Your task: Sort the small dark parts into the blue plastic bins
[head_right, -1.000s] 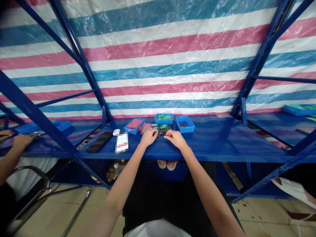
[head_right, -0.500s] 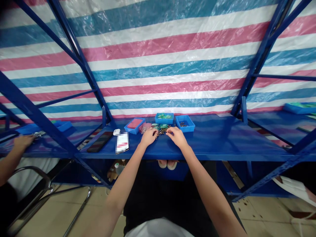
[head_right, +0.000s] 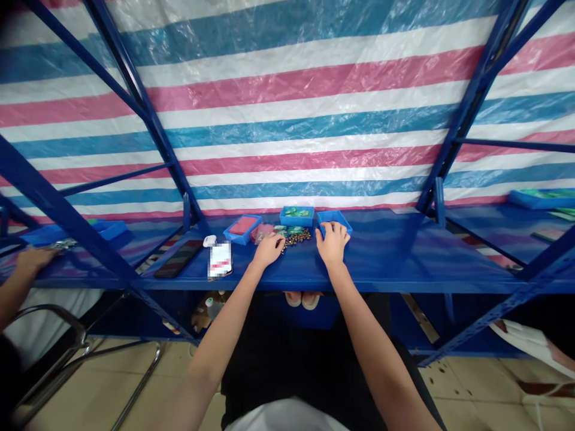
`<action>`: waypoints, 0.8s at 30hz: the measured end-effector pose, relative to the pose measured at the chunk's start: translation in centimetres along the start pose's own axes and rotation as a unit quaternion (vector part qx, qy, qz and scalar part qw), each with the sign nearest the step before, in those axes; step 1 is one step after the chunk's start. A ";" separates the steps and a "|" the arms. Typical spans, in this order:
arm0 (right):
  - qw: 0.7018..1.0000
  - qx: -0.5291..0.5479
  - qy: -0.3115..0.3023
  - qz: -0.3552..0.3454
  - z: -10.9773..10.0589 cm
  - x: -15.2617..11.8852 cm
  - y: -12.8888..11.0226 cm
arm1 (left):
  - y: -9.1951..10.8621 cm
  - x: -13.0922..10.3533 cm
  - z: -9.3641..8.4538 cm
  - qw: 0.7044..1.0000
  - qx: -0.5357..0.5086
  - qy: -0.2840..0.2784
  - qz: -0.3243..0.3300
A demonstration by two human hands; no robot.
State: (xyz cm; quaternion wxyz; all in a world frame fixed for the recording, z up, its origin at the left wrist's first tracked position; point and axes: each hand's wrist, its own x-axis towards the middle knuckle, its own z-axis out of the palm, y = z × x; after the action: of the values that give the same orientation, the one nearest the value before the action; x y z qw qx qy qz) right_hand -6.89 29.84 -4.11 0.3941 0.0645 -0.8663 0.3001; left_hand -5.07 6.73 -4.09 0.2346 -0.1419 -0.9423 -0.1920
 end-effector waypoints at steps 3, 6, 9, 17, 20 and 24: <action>1.000 -0.009 -0.017 -0.025 -0.2 -0.1 -0.1 | 0.0 0.0 0.0 1.000 -0.002 0.002 0.001; 0.995 -0.023 -0.051 -0.083 -0.1 0.1 -0.2 | -0.1 0.0 0.1 1.000 -0.001 0.002 0.003; 0.971 -0.003 -0.152 -0.187 0.4 0.3 -0.6 | -0.2 0.1 0.1 1.000 0.004 0.002 0.006; 0.925 0.006 -0.268 -0.270 1.8 0.2 -1.7 | 0.0 0.0 0.0 1.000 0.001 -0.005 0.000; 0.932 0.003 -0.267 -0.244 1.8 0.3 -1.8 | 0.1 0.1 0.0 1.000 0.002 -0.008 -0.003; 0.940 0.013 -0.266 -0.212 1.9 0.5 -2.1 | 0.1 0.2 0.0 1.000 0.006 -0.008 -0.007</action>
State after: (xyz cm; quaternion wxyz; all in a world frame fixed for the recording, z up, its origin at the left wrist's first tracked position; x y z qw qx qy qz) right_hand -7.71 27.10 -3.77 0.2030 0.3295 -0.9017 0.1926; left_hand -5.19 6.84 -3.98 0.2265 -0.1352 -0.9463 -0.1870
